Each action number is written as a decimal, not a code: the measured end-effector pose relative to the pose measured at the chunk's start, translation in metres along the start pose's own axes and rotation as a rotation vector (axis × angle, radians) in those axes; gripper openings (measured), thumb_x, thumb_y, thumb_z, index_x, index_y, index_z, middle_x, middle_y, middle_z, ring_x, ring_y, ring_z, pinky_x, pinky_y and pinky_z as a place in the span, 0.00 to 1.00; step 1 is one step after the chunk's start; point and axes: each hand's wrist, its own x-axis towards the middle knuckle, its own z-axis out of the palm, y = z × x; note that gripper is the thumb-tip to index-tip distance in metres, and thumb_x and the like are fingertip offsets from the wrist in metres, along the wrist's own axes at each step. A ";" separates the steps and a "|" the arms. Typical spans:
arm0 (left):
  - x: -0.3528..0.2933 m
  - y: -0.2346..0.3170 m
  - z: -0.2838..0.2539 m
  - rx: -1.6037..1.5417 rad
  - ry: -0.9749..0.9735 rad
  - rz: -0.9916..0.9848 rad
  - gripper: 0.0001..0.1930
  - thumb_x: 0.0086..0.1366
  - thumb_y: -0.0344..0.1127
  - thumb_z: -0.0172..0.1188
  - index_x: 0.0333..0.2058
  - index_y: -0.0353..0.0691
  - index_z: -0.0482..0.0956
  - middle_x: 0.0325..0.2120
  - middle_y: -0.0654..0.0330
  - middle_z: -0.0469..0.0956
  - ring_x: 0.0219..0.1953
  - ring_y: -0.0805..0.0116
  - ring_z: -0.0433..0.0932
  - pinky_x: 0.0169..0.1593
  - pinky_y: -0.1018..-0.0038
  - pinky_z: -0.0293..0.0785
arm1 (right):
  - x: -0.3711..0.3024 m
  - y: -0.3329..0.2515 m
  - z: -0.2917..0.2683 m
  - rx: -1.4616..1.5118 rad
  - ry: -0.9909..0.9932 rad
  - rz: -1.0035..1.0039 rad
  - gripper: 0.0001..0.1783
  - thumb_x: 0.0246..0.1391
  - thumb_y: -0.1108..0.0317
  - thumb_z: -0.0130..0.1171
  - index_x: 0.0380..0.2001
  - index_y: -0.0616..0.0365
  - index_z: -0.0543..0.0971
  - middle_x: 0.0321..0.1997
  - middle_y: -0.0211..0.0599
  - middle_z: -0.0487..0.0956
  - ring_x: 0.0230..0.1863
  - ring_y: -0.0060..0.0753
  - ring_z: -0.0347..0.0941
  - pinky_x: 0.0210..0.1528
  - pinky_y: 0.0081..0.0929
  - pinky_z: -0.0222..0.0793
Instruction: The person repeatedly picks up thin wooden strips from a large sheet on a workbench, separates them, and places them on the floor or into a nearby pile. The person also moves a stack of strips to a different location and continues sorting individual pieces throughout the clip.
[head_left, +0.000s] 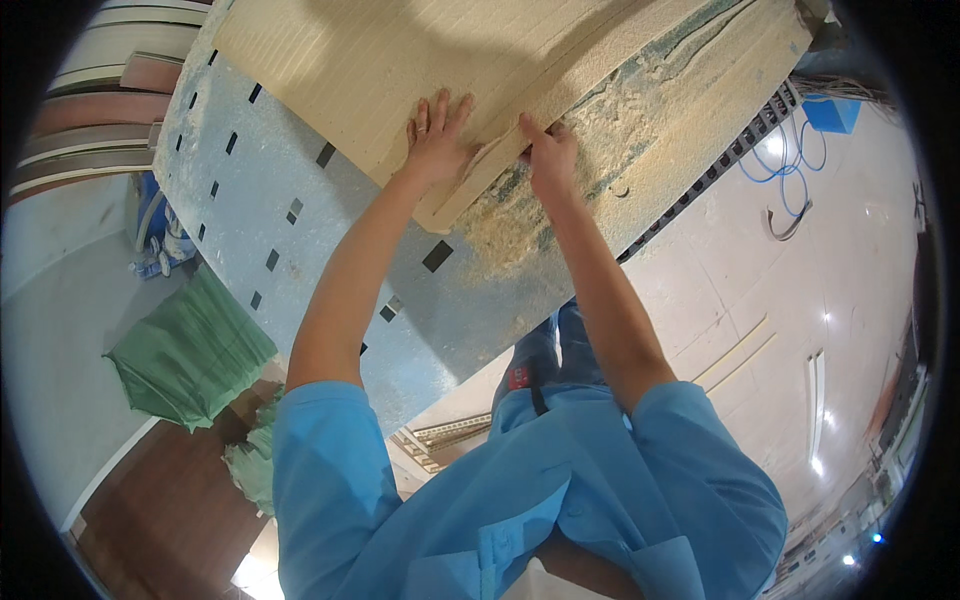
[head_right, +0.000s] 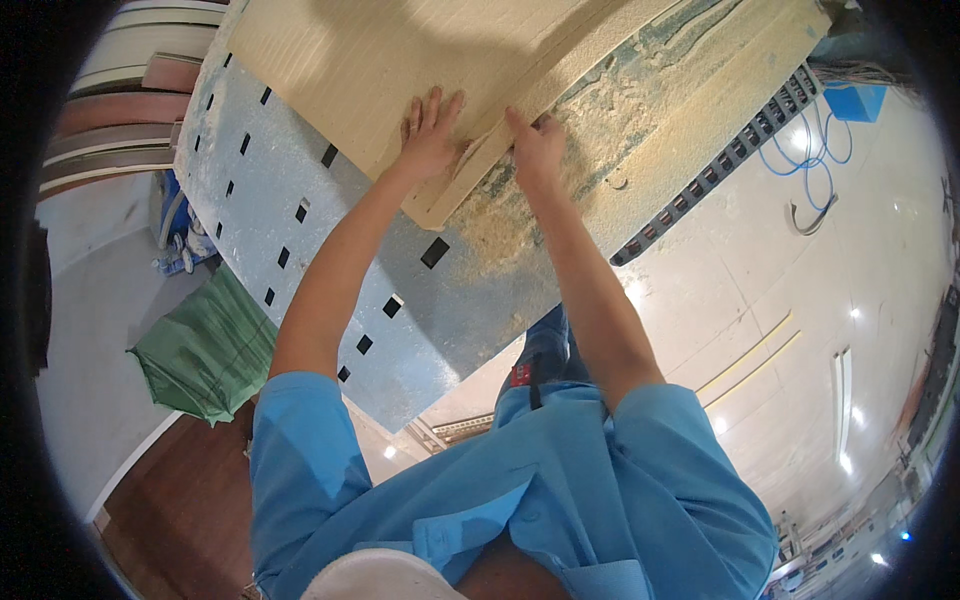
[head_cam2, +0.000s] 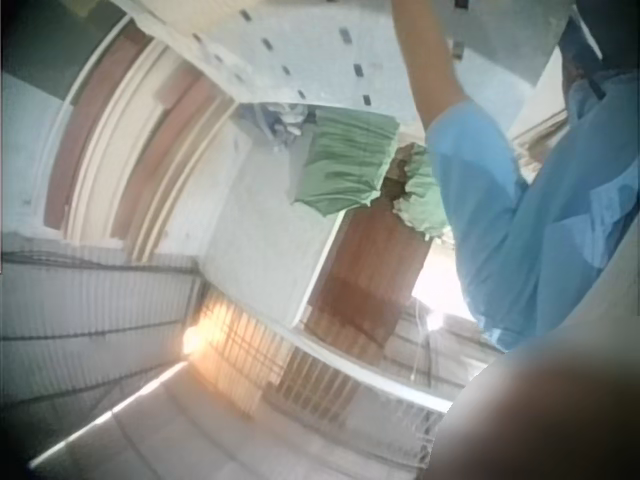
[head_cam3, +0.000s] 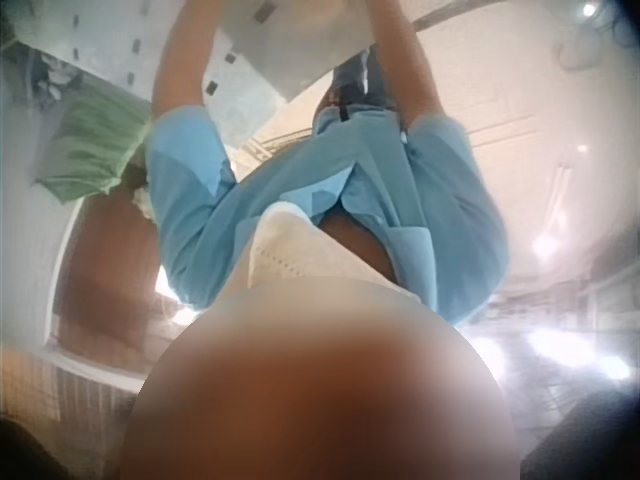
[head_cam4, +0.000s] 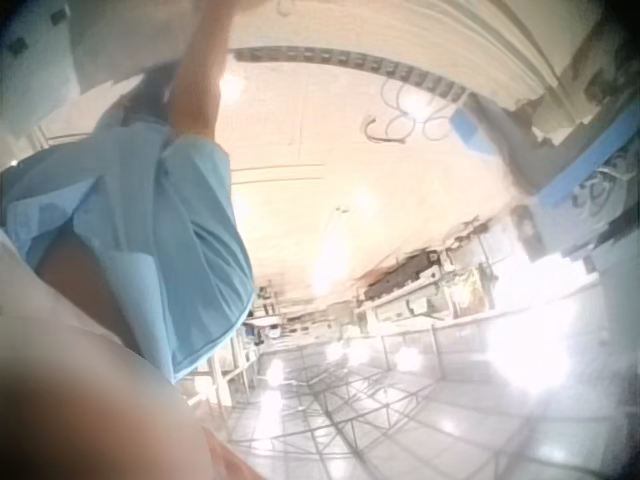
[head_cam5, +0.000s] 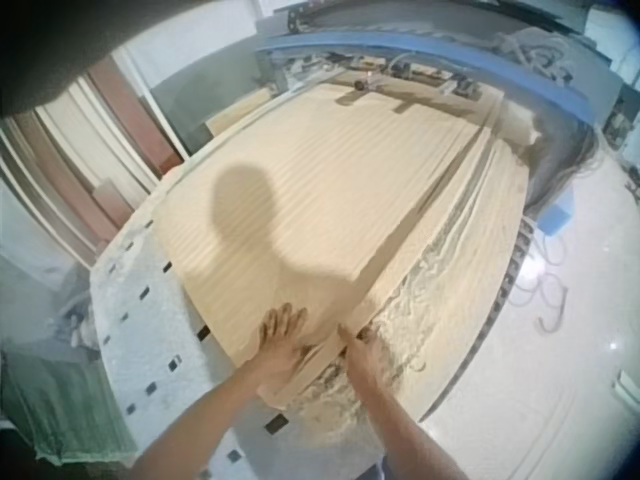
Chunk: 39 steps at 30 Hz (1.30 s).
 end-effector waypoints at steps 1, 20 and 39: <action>0.000 -0.001 0.000 0.012 0.037 0.010 0.46 0.64 0.67 0.54 0.73 0.67 0.40 0.75 0.54 0.31 0.75 0.40 0.29 0.72 0.41 0.31 | -0.005 -0.001 0.001 0.047 0.009 -0.023 0.18 0.58 0.68 0.66 0.46 0.70 0.76 0.41 0.43 0.82 0.38 0.31 0.79 0.33 0.30 0.74; -0.133 0.062 -0.016 -0.761 -0.131 0.104 0.24 0.62 0.45 0.65 0.52 0.38 0.76 0.38 0.62 0.81 0.40 0.63 0.81 0.43 0.65 0.75 | -0.089 -0.021 -0.044 -0.082 -0.198 0.059 0.18 0.61 0.63 0.62 0.45 0.70 0.77 0.39 0.44 0.82 0.35 0.33 0.81 0.38 0.32 0.80; -0.705 0.095 0.153 -0.085 0.391 -1.122 0.37 0.48 0.46 0.75 0.57 0.43 0.73 0.57 0.50 0.71 0.64 0.49 0.63 0.70 0.54 0.54 | -0.011 -0.096 -0.152 -1.961 -1.474 -1.205 0.19 0.39 0.56 0.68 0.33 0.55 0.80 0.34 0.42 0.80 0.43 0.48 0.77 0.44 0.50 0.71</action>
